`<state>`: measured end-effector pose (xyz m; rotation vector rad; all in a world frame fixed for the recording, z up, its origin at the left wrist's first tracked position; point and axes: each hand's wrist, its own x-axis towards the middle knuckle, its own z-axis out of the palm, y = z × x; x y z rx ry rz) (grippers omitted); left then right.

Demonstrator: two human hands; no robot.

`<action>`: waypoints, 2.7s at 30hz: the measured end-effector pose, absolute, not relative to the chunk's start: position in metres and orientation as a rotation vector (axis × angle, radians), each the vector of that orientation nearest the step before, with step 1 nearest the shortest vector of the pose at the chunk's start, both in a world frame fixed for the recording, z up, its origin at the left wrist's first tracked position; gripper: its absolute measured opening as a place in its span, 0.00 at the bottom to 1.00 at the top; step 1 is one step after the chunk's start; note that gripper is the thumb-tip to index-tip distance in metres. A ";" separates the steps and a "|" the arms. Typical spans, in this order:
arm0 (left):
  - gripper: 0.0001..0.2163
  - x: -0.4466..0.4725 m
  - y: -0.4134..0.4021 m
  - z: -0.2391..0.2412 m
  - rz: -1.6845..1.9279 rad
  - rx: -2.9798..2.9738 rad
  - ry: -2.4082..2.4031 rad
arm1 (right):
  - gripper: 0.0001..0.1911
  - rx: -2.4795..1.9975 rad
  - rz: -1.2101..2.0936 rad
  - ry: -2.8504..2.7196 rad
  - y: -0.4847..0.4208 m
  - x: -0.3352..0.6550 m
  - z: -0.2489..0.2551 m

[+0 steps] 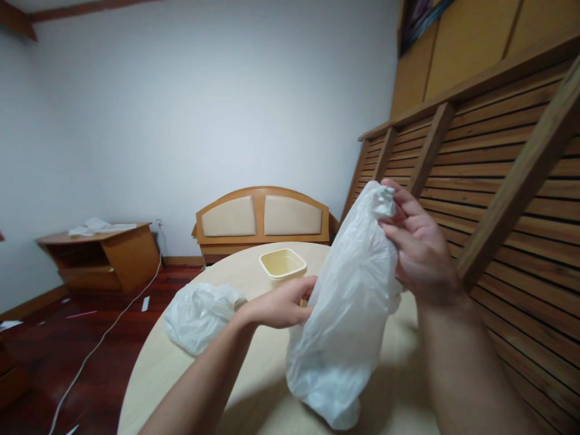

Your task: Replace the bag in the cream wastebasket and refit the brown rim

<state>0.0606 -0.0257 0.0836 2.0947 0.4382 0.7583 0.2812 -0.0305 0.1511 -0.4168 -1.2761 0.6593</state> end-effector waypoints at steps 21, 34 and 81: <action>0.14 -0.001 -0.018 0.082 1.802 1.906 1.243 | 0.12 -0.781 0.736 -1.214 0.015 0.317 0.174; 0.12 0.006 -0.033 0.046 0.818 2.719 1.680 | 0.13 -0.807 0.631 -1.562 0.018 0.284 0.174; 0.13 -0.084 -0.080 0.030 0.982 1.989 1.742 | 0.22 -1.051 0.443 -2.143 0.009 0.319 0.110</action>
